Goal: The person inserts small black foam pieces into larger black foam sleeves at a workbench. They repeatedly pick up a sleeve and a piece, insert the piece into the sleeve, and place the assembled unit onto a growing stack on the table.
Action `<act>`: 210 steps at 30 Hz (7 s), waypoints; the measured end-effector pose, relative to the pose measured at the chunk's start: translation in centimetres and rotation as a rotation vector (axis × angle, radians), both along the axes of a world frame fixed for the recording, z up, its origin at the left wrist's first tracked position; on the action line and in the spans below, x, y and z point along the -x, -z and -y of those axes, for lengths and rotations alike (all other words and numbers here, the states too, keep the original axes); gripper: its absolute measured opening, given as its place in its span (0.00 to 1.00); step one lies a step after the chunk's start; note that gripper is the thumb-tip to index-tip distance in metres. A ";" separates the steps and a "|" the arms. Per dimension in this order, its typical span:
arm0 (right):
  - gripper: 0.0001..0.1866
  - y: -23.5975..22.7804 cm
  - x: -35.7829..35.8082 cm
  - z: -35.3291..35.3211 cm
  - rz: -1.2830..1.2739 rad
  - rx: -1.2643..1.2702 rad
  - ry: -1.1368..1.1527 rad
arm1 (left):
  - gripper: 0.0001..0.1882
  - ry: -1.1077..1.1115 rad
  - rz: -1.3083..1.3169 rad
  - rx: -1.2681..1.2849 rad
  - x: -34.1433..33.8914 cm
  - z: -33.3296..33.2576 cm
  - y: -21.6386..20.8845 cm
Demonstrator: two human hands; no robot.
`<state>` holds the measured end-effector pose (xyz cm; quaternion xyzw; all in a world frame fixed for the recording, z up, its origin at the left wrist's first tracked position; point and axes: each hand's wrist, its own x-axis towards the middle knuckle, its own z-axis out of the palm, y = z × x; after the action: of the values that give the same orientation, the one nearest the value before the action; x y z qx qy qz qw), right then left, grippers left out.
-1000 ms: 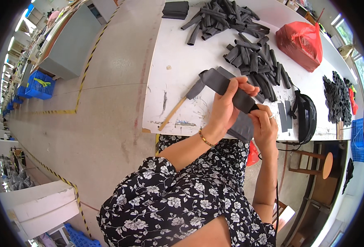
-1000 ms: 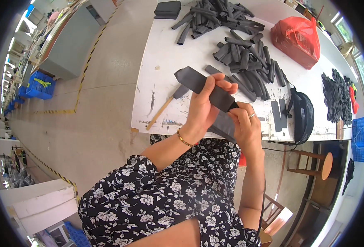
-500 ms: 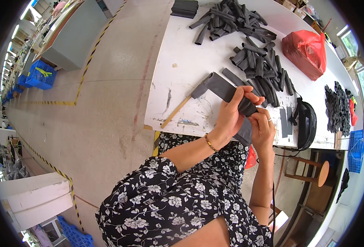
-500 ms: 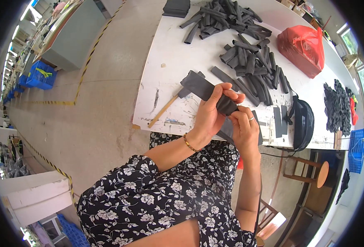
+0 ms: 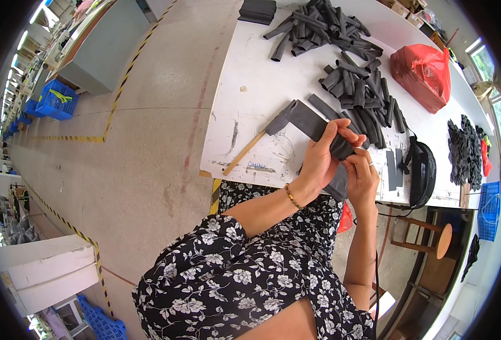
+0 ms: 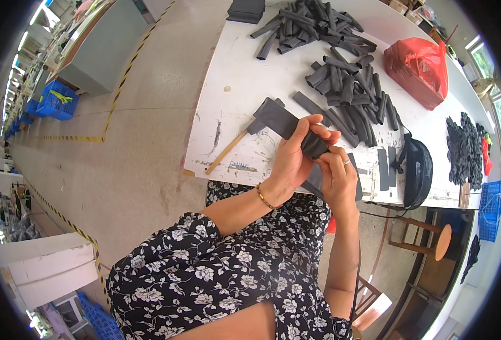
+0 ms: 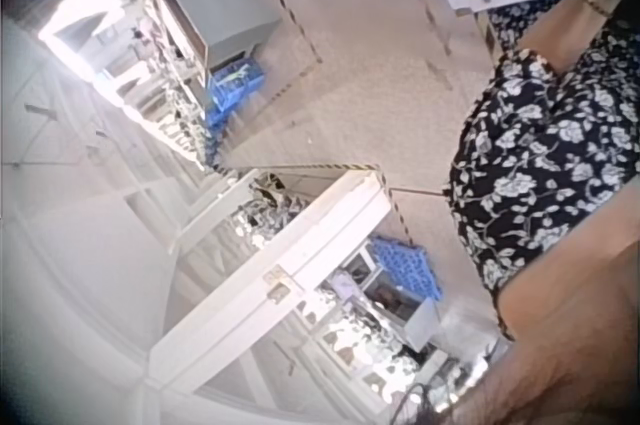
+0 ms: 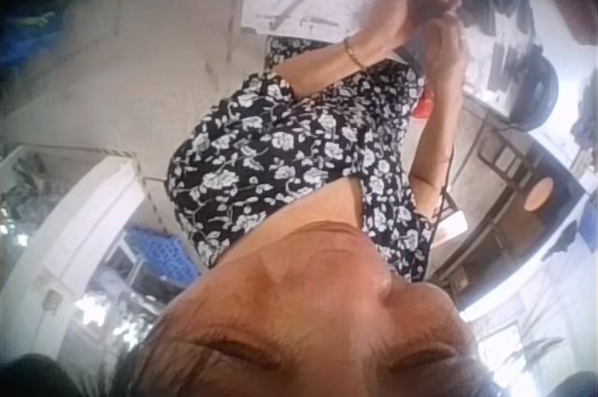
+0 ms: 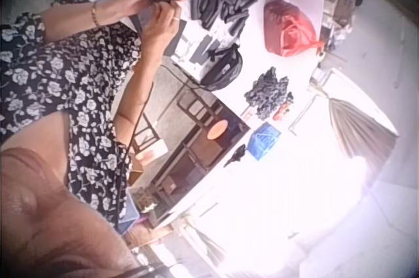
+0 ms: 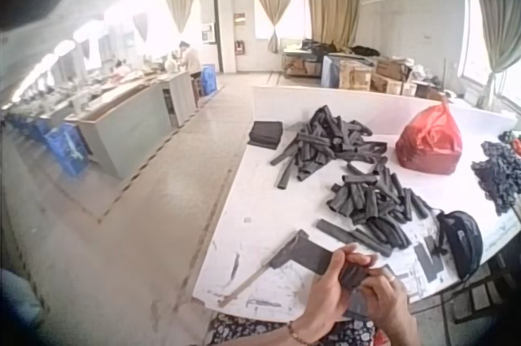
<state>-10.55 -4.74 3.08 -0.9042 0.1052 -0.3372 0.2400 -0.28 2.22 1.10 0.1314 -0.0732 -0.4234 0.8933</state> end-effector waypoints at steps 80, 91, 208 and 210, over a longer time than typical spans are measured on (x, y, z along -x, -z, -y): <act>0.16 2.0 2.9 1.0 0.135 -0.043 0.166 | 0.20 -0.264 0.437 -0.272 -6.4 -1.1 2.2; 0.22 3.1 2.4 1.4 0.126 0.098 0.169 | 0.08 -0.106 0.296 -0.492 -4.9 -2.6 1.6; 0.22 0.3 0.0 -1.3 -0.036 0.072 0.023 | 0.14 0.016 0.290 -0.107 -2.7 -0.2 0.8; 0.21 0.0 -0.9 -1.0 -0.053 0.082 0.003 | 0.12 0.041 0.222 -0.112 -1.5 0.1 0.8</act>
<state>-9.68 -3.74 3.09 -0.9217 0.0990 -0.3178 0.1992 1.21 2.13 0.28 0.2260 -0.1506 -0.4277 0.8622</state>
